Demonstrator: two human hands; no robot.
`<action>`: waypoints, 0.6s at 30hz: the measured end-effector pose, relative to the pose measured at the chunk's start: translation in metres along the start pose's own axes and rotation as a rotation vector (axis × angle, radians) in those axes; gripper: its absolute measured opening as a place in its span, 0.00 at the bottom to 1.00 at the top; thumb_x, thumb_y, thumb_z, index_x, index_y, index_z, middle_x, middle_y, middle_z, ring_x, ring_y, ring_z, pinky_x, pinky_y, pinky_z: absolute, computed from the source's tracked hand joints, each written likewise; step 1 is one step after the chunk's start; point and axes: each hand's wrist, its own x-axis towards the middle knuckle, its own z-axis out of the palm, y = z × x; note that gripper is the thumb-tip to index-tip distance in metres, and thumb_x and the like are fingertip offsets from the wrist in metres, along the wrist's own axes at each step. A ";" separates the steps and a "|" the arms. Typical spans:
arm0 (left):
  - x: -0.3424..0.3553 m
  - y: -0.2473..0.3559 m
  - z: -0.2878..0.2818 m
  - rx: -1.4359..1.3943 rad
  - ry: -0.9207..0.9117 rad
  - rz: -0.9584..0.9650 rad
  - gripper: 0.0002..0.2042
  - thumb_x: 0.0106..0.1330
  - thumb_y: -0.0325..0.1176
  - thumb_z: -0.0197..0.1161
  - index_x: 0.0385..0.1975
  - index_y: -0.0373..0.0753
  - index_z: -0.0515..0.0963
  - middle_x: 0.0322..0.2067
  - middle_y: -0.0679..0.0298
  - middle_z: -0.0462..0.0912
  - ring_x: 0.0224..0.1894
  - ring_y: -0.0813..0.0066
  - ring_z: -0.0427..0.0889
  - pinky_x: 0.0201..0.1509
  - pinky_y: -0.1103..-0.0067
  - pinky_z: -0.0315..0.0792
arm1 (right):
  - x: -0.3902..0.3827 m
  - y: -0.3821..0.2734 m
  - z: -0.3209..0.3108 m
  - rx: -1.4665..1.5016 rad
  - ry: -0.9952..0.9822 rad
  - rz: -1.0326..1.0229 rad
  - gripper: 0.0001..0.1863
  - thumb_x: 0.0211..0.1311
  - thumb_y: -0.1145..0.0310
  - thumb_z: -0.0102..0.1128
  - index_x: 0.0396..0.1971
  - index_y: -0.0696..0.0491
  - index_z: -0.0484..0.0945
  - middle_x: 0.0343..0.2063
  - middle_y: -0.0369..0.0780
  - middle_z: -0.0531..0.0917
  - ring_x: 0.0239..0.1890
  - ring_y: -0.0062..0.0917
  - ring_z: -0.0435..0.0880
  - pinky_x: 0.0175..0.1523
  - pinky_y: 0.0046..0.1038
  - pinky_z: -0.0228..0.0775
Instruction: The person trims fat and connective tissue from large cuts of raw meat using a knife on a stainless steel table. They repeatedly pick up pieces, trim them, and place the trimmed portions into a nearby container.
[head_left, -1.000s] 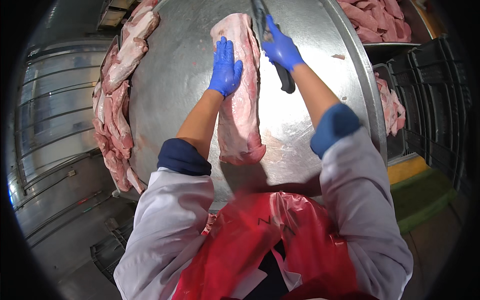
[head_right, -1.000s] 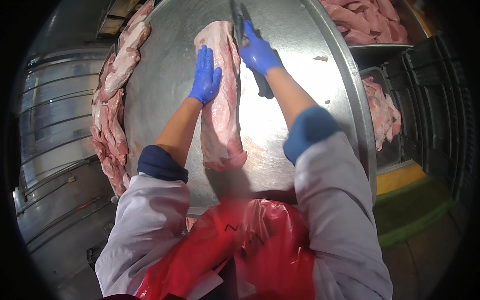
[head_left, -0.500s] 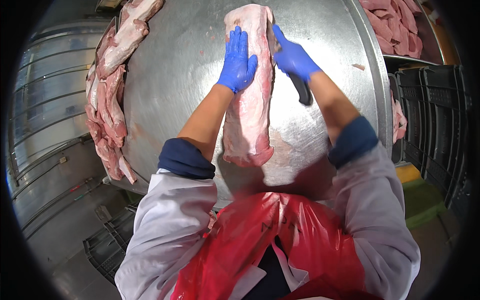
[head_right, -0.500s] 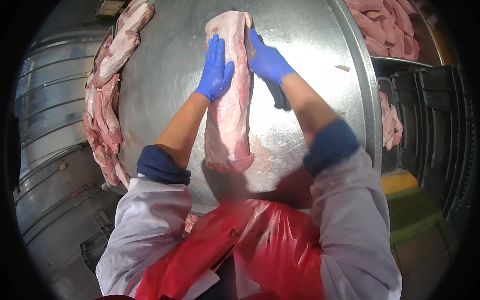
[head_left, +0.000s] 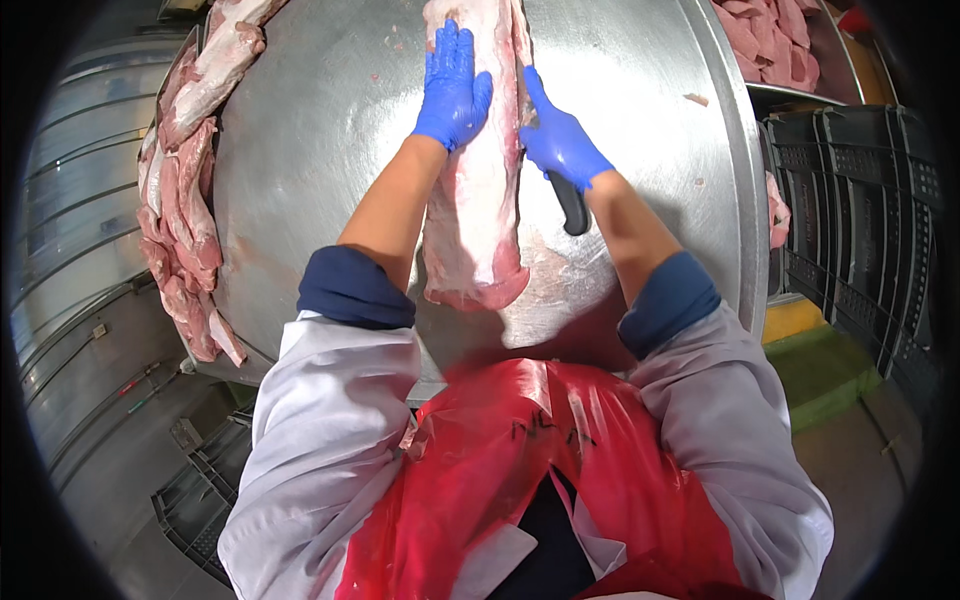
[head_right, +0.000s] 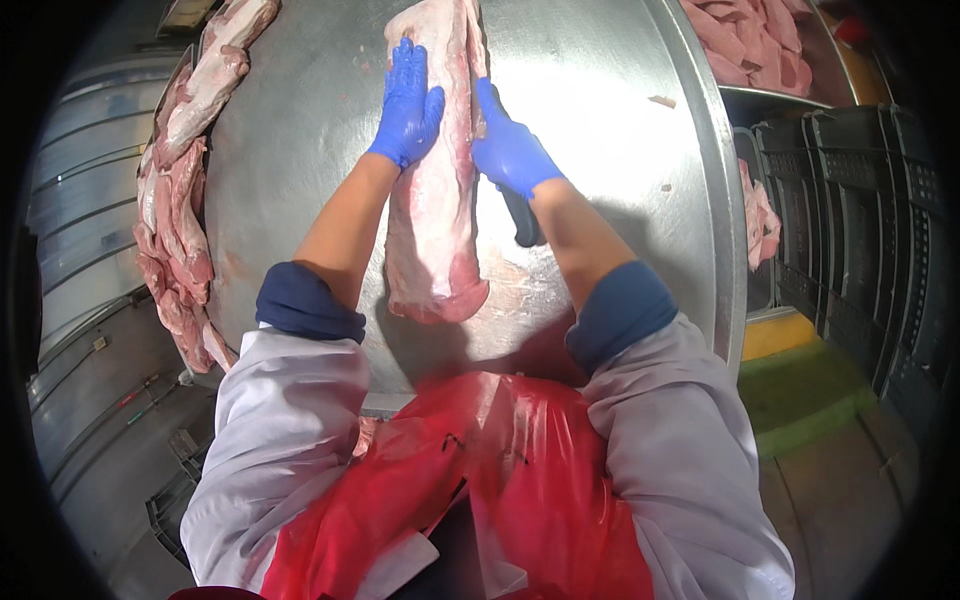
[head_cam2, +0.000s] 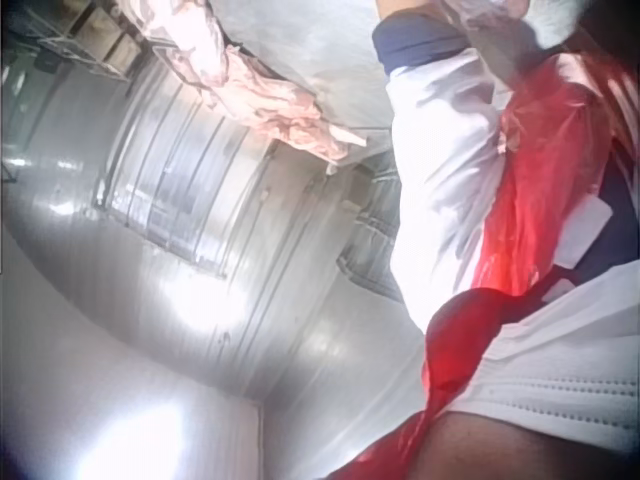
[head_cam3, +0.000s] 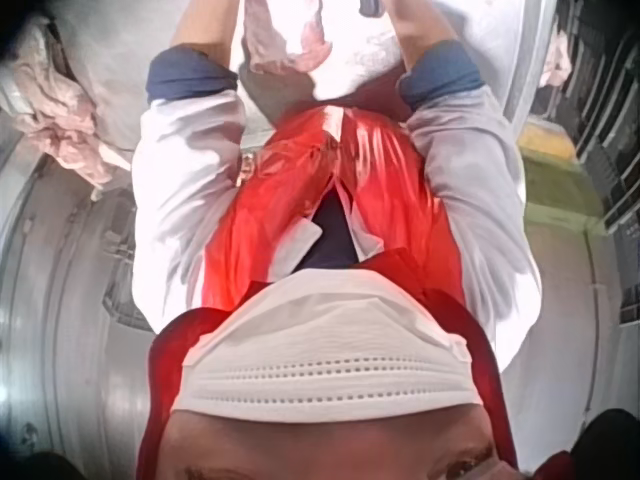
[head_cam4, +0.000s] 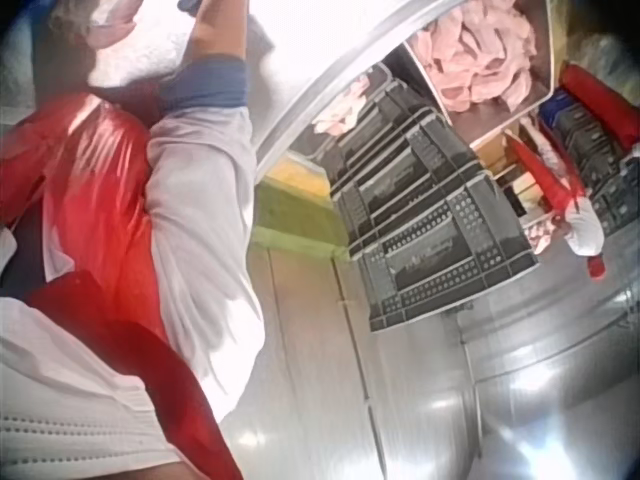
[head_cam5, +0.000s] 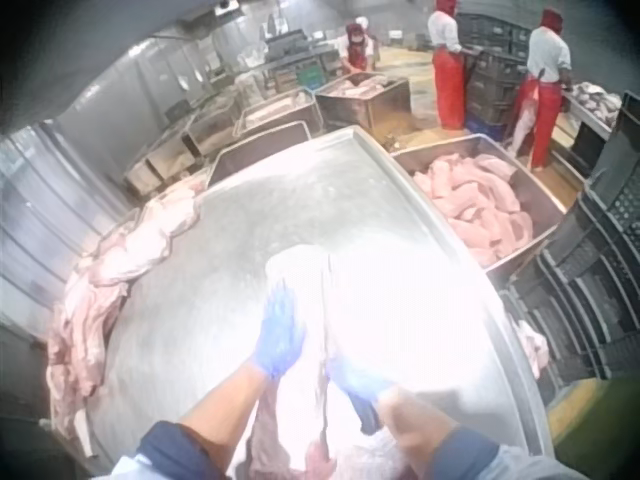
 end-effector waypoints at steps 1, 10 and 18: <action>-0.002 0.001 0.001 0.001 0.002 -0.003 0.35 0.73 0.41 0.49 0.74 0.28 0.48 0.75 0.38 0.43 0.78 0.41 0.41 0.80 0.56 0.37 | -0.018 0.023 0.020 -0.049 0.059 -0.060 0.46 0.66 0.71 0.50 0.78 0.43 0.36 0.48 0.54 0.82 0.43 0.43 0.85 0.53 0.41 0.76; -0.081 0.053 -0.035 -0.057 -0.216 -0.058 0.35 0.70 0.39 0.51 0.74 0.30 0.51 0.75 0.40 0.46 0.79 0.43 0.42 0.79 0.53 0.39 | -0.020 0.045 0.052 -0.151 0.193 -0.067 0.44 0.66 0.71 0.49 0.78 0.39 0.39 0.30 0.50 0.83 0.28 0.37 0.82 0.38 0.38 0.77; -0.150 0.065 -0.040 -0.071 -0.065 -0.146 0.33 0.69 0.36 0.50 0.73 0.30 0.55 0.75 0.41 0.50 0.77 0.41 0.47 0.78 0.51 0.42 | -0.069 0.099 0.109 -0.279 0.262 -0.333 0.45 0.64 0.72 0.50 0.79 0.40 0.40 0.38 0.59 0.84 0.39 0.51 0.86 0.50 0.43 0.77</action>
